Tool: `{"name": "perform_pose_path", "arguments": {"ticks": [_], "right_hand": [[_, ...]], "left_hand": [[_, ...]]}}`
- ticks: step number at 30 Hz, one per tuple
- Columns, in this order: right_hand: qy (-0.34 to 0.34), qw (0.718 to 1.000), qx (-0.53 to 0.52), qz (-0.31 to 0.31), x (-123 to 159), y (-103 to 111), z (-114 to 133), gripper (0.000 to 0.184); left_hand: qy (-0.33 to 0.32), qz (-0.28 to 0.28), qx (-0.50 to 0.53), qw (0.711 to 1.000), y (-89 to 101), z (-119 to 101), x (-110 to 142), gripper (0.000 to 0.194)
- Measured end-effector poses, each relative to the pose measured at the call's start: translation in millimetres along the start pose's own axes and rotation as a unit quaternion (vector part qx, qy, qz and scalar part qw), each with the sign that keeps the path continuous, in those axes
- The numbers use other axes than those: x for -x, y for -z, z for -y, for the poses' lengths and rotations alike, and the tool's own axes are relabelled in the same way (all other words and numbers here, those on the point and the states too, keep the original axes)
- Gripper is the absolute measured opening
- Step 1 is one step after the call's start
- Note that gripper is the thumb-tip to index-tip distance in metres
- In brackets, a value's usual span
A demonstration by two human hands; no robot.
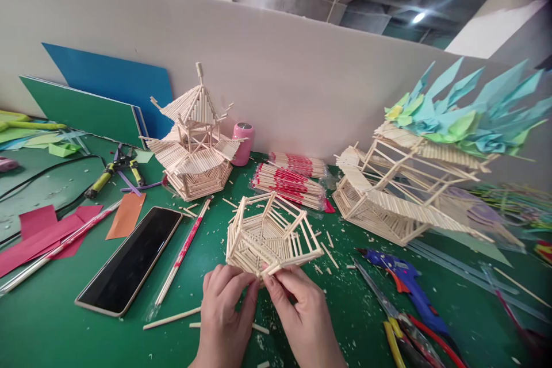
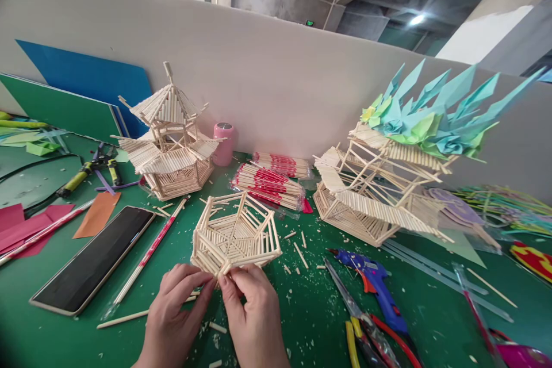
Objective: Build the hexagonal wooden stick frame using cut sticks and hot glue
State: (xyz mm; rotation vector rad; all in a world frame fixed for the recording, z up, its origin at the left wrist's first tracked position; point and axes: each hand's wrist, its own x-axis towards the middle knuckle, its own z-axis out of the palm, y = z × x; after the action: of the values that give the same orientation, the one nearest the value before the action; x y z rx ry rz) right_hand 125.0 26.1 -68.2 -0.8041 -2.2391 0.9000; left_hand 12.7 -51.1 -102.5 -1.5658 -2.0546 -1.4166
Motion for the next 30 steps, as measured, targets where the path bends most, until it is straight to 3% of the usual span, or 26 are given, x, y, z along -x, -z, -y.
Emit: {"name": "perform_pose_path", "arguments": {"ticks": [14, 30], "right_hand": [[0.0, 1.0, 0.001, 0.001, 1.6, -1.1, -2.4, 0.027], [0.004, 1.0, 0.002, -0.001, 0.7, 0.4, -0.8, 0.026]], "left_hand": [[-0.015, -0.038, 0.006, 0.999, 1.6, -9.0, -8.6, 0.012], [-0.011, -0.037, 0.006, 0.999, 1.5, -9.1, -9.2, 0.012]]}}
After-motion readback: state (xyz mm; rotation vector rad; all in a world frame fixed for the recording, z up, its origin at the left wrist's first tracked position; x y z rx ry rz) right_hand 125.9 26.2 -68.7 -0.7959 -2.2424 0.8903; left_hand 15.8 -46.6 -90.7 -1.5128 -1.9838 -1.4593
